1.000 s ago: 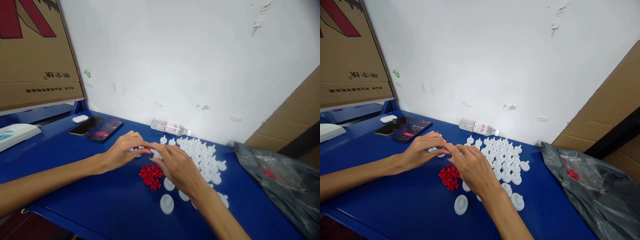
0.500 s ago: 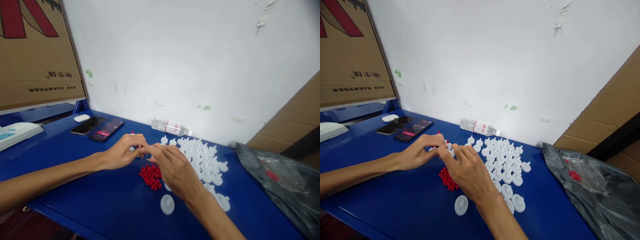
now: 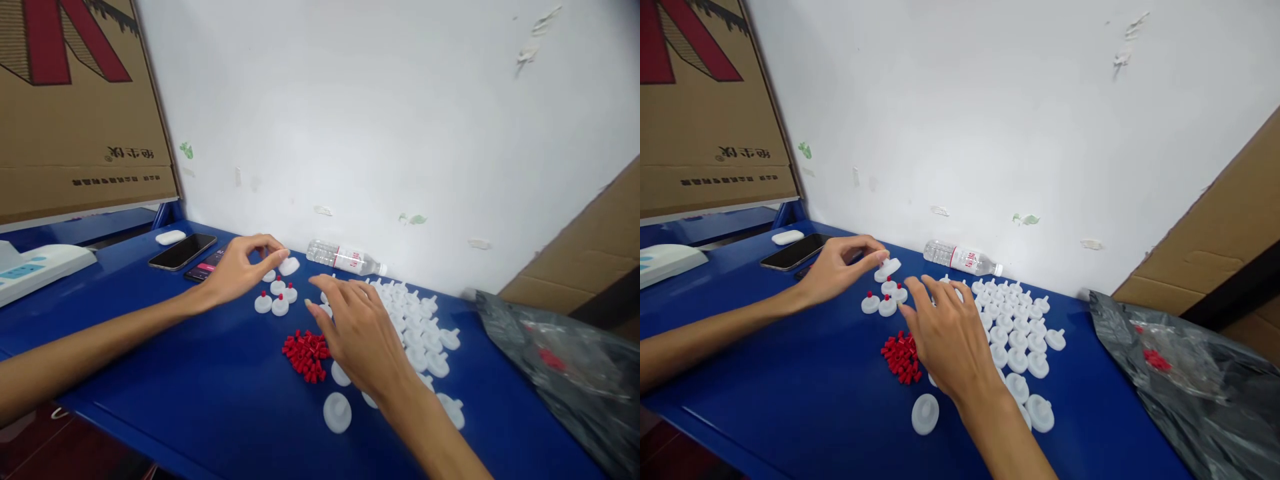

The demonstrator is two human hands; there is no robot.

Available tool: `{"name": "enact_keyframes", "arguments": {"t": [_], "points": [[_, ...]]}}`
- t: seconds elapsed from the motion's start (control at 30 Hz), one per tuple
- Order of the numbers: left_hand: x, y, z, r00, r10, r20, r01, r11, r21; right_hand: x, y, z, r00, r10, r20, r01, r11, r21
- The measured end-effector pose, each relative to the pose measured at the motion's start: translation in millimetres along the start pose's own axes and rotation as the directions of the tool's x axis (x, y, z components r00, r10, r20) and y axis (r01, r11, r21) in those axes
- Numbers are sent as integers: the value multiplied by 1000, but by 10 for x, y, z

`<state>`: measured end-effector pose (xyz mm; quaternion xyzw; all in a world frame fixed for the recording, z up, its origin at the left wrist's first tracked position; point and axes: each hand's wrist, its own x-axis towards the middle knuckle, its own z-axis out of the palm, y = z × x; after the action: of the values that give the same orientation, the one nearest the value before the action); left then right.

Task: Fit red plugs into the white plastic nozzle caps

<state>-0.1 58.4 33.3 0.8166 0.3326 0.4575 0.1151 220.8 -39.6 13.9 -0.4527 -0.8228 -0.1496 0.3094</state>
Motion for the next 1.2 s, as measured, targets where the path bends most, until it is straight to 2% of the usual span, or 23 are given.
{"name": "enact_keyframes", "arguments": {"t": [0.03,0.07,0.1,0.17,0.27,0.33,0.57,0.67,0.73,0.8,0.83,0.87,0.93,1.0,1.07,1.2], "points": [[30,-59,-31,998,63,5,-63,982,177,-9,24,10,999,18,52,-17,1000,-14],[55,-116,-60,990,135,42,-141,930,340,-18,49,18,994,27,106,-24,999,-26],[74,-167,-86,982,152,112,-187,870,456,-28,72,26,988,28,153,-23,999,-37],[92,-239,-127,972,74,223,-190,807,559,-48,110,38,974,11,227,0,999,-47],[77,-268,-158,959,-87,271,-107,774,625,-69,136,55,957,-9,291,25,998,-49],[47,-263,-155,947,-151,284,-78,750,657,-77,137,61,949,3,316,12,999,-46],[-62,-309,-76,911,-224,347,-88,716,692,-76,128,36,910,53,412,-55,998,-7],[-43,-275,-69,916,-213,340,-96,706,702,-81,138,36,913,52,404,-66,998,20],[-24,-215,-66,932,-153,328,-122,721,682,-88,150,41,922,50,384,-62,998,20],[-22,-138,-55,940,-1,341,-210,788,579,-91,163,43,933,41,358,-47,999,7],[-32,-98,-46,926,97,365,-279,827,487,-90,170,42,939,40,341,-41,999,-2],[-50,-59,-34,894,188,406,-352,857,377,-88,176,40,945,41,323,-38,999,-13],[-99,12,-7,795,323,514,-456,877,153,-80,186,40,959,49,280,-39,998,-39],[-150,64,23,726,378,575,-485,874,38,-75,193,50,968,56,243,-39,997,-72],[-185,89,50,691,399,603,-479,877,-31,-76,196,68,974,64,215,-41,993,-110],[-192,81,89,665,414,622,-460,883,-96,-86,193,94,982,76,174,-48,986,-160]]}}
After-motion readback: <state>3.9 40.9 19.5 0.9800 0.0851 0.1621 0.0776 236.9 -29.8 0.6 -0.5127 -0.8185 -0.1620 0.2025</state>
